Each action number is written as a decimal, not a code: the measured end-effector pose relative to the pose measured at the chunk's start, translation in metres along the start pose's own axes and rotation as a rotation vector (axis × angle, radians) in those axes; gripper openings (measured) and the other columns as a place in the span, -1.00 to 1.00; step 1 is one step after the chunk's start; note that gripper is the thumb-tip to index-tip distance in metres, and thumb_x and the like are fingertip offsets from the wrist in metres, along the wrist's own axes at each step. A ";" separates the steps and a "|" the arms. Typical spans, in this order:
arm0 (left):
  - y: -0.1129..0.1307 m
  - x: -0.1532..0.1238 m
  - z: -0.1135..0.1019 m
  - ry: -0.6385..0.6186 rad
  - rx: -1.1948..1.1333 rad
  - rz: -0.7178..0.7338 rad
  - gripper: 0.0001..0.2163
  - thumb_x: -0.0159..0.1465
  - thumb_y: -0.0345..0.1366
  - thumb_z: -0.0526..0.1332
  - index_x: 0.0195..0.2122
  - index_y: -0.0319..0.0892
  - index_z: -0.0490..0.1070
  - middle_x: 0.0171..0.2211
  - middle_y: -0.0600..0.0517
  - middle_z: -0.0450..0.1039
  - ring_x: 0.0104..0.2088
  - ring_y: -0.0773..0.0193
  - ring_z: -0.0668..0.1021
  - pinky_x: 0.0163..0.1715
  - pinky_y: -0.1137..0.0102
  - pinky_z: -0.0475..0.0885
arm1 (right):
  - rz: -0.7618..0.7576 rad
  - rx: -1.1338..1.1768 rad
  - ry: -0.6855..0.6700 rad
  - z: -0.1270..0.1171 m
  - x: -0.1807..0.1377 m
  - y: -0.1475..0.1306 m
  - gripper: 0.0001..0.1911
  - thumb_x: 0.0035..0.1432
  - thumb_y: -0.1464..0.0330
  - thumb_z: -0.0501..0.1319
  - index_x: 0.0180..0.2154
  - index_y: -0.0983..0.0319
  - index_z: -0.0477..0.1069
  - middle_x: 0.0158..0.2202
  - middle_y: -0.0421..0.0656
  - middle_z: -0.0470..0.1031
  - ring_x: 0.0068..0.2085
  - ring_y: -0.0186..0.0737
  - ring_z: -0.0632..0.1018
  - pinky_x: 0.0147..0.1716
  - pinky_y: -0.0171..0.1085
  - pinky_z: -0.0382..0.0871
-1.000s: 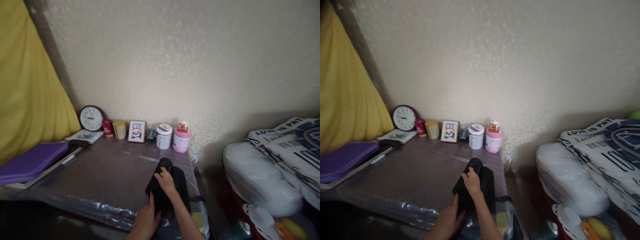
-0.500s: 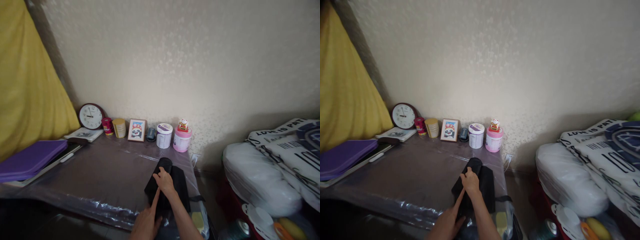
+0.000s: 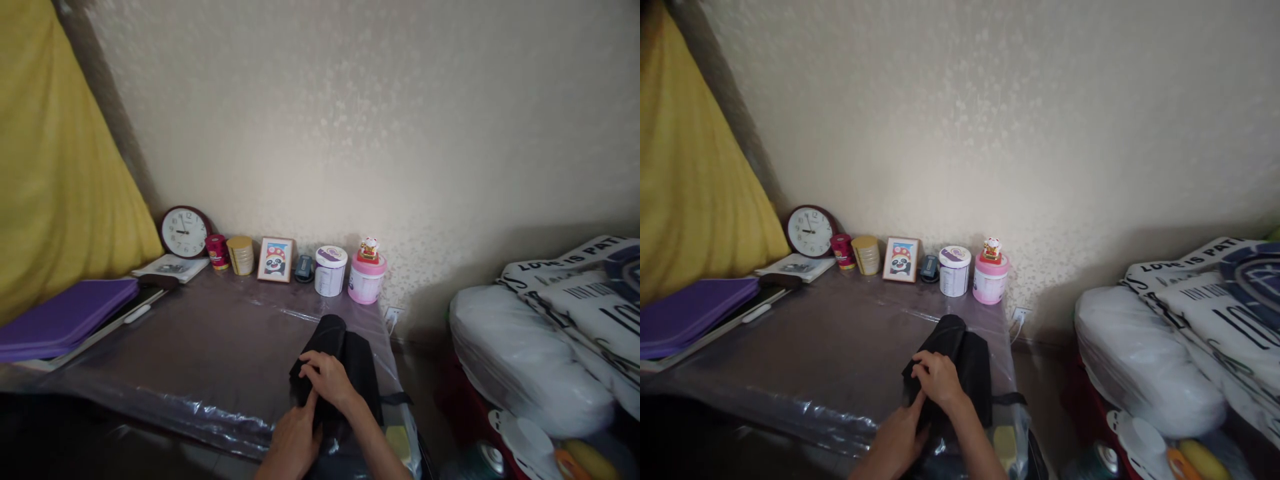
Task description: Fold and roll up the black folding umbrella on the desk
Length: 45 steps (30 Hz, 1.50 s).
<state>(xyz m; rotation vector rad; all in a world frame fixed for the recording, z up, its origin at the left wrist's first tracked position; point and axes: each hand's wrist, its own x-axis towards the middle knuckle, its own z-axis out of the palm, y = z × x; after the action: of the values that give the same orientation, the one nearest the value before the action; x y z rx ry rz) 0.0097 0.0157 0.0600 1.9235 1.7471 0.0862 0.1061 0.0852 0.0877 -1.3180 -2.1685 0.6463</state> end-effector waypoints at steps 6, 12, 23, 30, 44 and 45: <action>-0.004 0.002 0.007 0.032 0.010 0.006 -0.37 0.16 -0.33 0.00 0.23 -0.32 -0.24 -0.19 -0.17 0.46 -0.20 0.11 0.50 -0.26 0.36 0.29 | -0.266 0.043 0.138 -0.004 -0.029 0.010 -0.72 0.18 0.44 -0.02 -0.19 0.13 0.41 -0.24 -0.20 0.50 -0.15 -0.31 0.44 -0.12 -0.28 0.29; -0.003 0.003 0.007 0.020 -0.017 -0.007 -0.31 0.16 -0.35 0.00 0.23 -0.25 -0.43 -0.21 -0.11 0.48 -0.22 0.16 0.51 -0.27 0.40 0.29 | -0.314 -0.097 0.153 -0.004 -0.012 0.037 -0.75 0.16 0.41 0.02 -0.18 0.14 0.42 -0.13 -0.16 0.47 0.02 -0.25 0.35 0.09 -0.09 0.09; -0.005 0.006 0.004 -0.020 -0.025 -0.061 -0.30 0.17 -0.32 0.00 0.22 -0.22 -0.47 -0.25 -0.10 0.50 -0.25 0.15 0.52 -0.30 0.38 0.30 | -0.065 -0.319 0.274 -0.020 0.065 0.090 -0.70 0.18 0.40 -0.03 -0.10 0.21 0.38 -0.03 -0.08 0.41 0.07 -0.20 0.31 0.06 -0.08 0.09; -0.003 0.002 0.004 0.000 -0.023 -0.053 -0.33 0.18 -0.34 -0.01 0.23 -0.25 -0.41 -0.22 -0.12 0.49 -0.22 0.15 0.51 -0.27 0.39 0.28 | -0.279 -0.209 0.150 -0.004 0.030 0.047 -0.72 0.20 0.37 -0.04 -0.21 0.14 0.43 -0.18 -0.18 0.49 0.03 -0.26 0.35 0.09 -0.13 0.05; -0.009 -0.002 0.005 0.074 -0.084 0.019 -0.36 0.23 -0.25 -0.07 0.23 -0.25 -0.45 -0.28 -0.09 0.49 -0.28 0.18 0.51 -0.31 0.39 0.27 | 0.463 -0.181 0.546 -0.047 -0.039 0.125 -0.64 0.12 0.25 -0.07 -0.26 0.28 0.41 -0.31 -0.02 0.52 -0.27 -0.10 0.53 -0.29 -0.22 0.35; -0.009 -0.001 0.005 0.075 -0.089 0.019 -0.36 0.23 -0.24 -0.07 0.23 -0.25 -0.45 -0.28 -0.09 0.49 -0.28 0.18 0.51 -0.31 0.39 0.27 | 0.479 -0.188 0.530 -0.045 -0.046 0.126 -0.64 0.11 0.23 -0.07 -0.27 0.26 0.42 -0.32 -0.03 0.52 -0.27 -0.10 0.53 -0.30 -0.24 0.35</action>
<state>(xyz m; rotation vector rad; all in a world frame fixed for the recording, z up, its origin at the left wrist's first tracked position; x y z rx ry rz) 0.0034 0.0127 0.0522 1.8949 1.7430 0.2424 0.2354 0.1016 0.0334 -1.8834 -1.5225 0.2167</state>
